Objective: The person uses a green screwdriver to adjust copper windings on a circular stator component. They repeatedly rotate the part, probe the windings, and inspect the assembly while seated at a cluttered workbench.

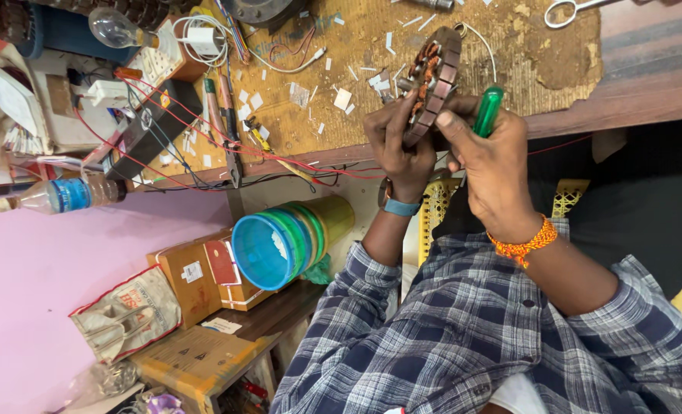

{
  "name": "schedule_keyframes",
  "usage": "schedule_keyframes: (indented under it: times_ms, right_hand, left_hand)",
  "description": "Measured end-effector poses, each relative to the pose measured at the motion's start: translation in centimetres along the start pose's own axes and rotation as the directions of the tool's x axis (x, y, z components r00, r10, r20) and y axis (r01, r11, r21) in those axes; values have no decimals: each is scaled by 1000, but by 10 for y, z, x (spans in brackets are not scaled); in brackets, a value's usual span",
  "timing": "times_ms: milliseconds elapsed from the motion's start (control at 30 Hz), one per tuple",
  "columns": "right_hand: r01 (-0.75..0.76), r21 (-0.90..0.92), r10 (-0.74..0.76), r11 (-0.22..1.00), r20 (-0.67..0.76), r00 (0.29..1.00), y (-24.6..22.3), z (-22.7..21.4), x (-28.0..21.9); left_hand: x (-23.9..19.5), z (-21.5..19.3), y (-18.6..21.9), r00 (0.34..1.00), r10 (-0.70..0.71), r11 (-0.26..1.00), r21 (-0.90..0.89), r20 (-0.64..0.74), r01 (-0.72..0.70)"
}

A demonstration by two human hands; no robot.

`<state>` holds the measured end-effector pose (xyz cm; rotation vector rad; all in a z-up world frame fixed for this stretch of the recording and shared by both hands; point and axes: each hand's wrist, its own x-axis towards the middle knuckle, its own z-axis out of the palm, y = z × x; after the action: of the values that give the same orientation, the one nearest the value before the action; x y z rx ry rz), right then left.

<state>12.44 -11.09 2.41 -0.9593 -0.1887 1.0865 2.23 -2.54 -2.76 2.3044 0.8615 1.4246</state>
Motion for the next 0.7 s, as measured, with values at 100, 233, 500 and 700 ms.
schedule_keyframes:
  times_ms: [100, 233, 500, 700]
  right_hand:
    - [38, 20, -38, 999, 12, 999, 6, 6, 1]
    - [150, -56, -151, 987, -10, 989, 15, 16, -4]
    - [289, -122, -300, 950, -85, 950, 25, 35, -10]
    - [332, -182, -360, 926, -155, 920, 41, 34, -15]
  left_hand:
    - [0, 0, 0, 1000, 15, 999, 44, 27, -16]
    - [2, -2, 1, 999, 3, 1000, 11, 41, -4]
    - [8, -9, 2, 996, -17, 996, -88, 82, 24]
    - [11, -11, 4, 998, -9, 993, -115, 64, 16]
